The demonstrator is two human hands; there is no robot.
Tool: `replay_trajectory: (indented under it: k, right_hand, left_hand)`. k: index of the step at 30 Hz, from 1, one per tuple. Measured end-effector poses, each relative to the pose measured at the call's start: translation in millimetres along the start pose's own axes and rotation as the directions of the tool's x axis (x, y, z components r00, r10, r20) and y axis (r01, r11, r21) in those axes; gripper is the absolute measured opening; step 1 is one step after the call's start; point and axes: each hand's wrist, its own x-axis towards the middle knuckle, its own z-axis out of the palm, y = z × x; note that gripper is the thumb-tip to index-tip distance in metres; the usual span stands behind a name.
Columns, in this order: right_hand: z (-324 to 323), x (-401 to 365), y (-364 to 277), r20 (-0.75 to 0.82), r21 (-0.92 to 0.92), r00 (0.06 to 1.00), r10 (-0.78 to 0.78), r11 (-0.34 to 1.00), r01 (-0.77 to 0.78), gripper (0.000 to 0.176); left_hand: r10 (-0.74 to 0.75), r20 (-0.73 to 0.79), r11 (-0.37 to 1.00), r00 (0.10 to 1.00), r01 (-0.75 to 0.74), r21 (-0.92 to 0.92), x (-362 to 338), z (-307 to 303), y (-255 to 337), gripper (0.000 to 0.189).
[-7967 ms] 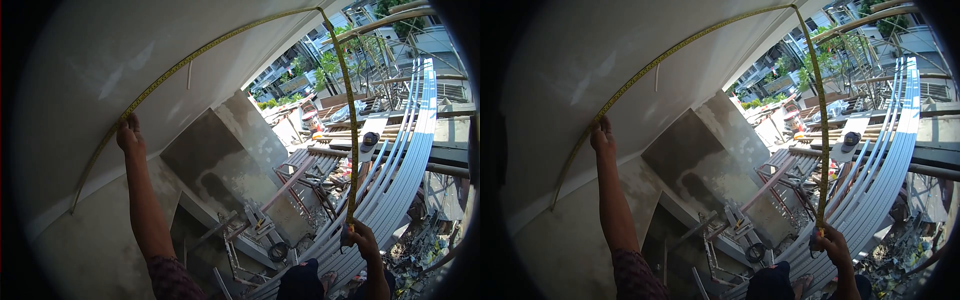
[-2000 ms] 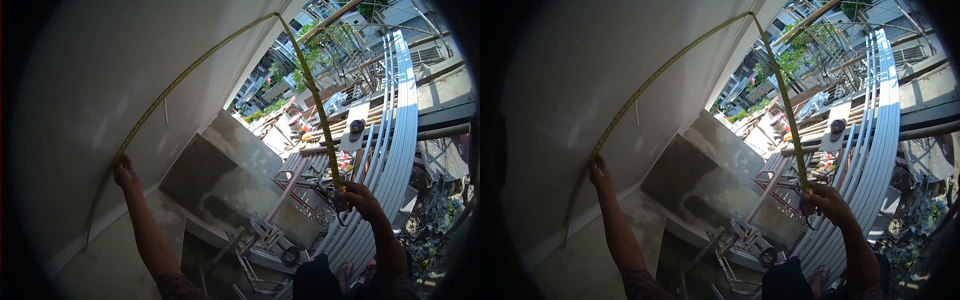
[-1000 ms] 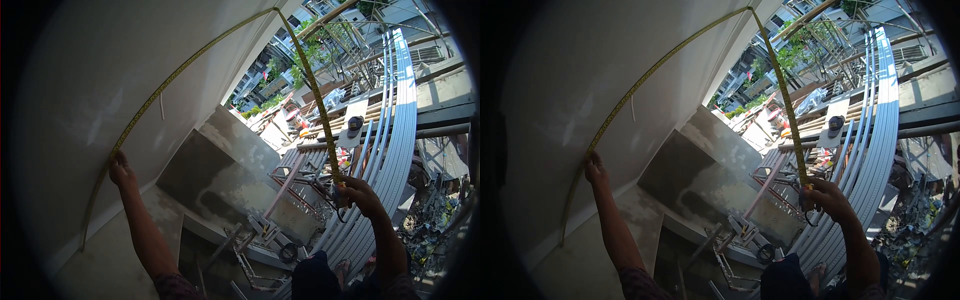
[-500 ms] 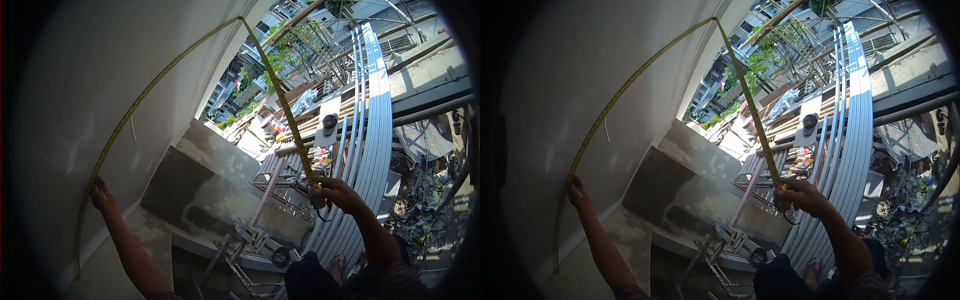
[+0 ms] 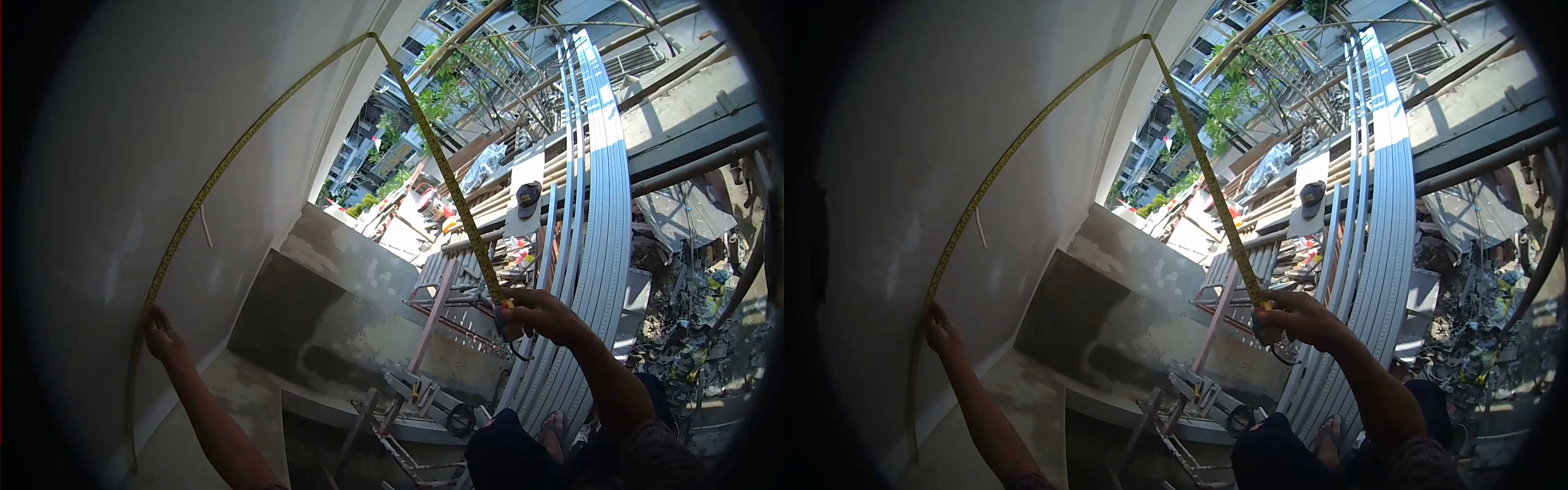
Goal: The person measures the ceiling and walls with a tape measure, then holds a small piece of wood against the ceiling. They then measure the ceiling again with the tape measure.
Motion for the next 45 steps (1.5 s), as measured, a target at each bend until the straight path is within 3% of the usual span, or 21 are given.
replay_trajectory:
  k: [4,5,6,10,12,19,22,30,33,35,45]
  right_hand:
    - [0,-3,-4,0.016,-0.016,1.0,-0.015,1.0,0.015,0.062]
    - [0,-3,-4,0.025,-0.018,1.0,-0.011,1.0,0.012,0.062]
    - [0,-3,-3,0.024,-0.017,1.0,-0.012,1.0,0.012,0.062]
    - [-2,-5,-5,0.055,-0.004,0.998,-0.001,1.0,0.001,0.061]
    - [-2,-7,-6,0.071,-0.004,0.997,0.033,0.999,-0.033,0.06]
    - [-1,-12,-3,0.099,0.022,0.995,0.017,1.0,-0.019,0.06]
    - [1,-13,3,0.11,0.037,0.994,0.014,0.999,-0.018,0.059]
    - [6,-12,2,0.086,0.058,0.996,-0.027,0.998,0.022,0.059]
    - [9,-11,4,0.062,0.066,0.998,0.002,0.998,-0.006,0.058]
    - [13,-11,1,0.063,0.059,0.998,-0.025,0.998,0.021,0.057]
    - [14,-11,3,0.036,0.091,0.999,-0.026,0.996,0.023,0.058]
  left_hand:
    - [-0.005,-0.025,0.999,1.0,0.004,-0.032,7,-10,-5,0.043]
    - [0.135,0.124,0.947,0.983,-0.165,0.275,6,-17,-8,0.043]
    - [0.216,0.305,0.776,0.927,-0.353,0.523,4,-17,-9,0.044]
    - [0.198,0.148,0.839,0.969,-0.245,0.486,-7,1,0,0.045]
    - [0.005,-0.076,1.0,0.997,-0.006,-0.006,-23,21,10,0.045]
    - [-0.006,-0.061,0.999,0.998,0.003,-0.048,-7,5,2,0.046]
    - [0.049,0.011,0.998,0.999,-0.049,-0.026,-4,2,0,0.046]
    - [-0.004,-0.092,1.0,0.996,0.002,-0.023,-21,24,10,0.042]
    - [0.069,-0.005,0.998,0.998,-0.069,0.012,-9,8,1,0.037]
    - [0.035,-0.116,0.999,0.993,-0.038,-0.02,-28,31,13,0.037]
    - [-0.001,-0.124,1.0,0.992,0.0,-0.008,-39,42,20,0.04]
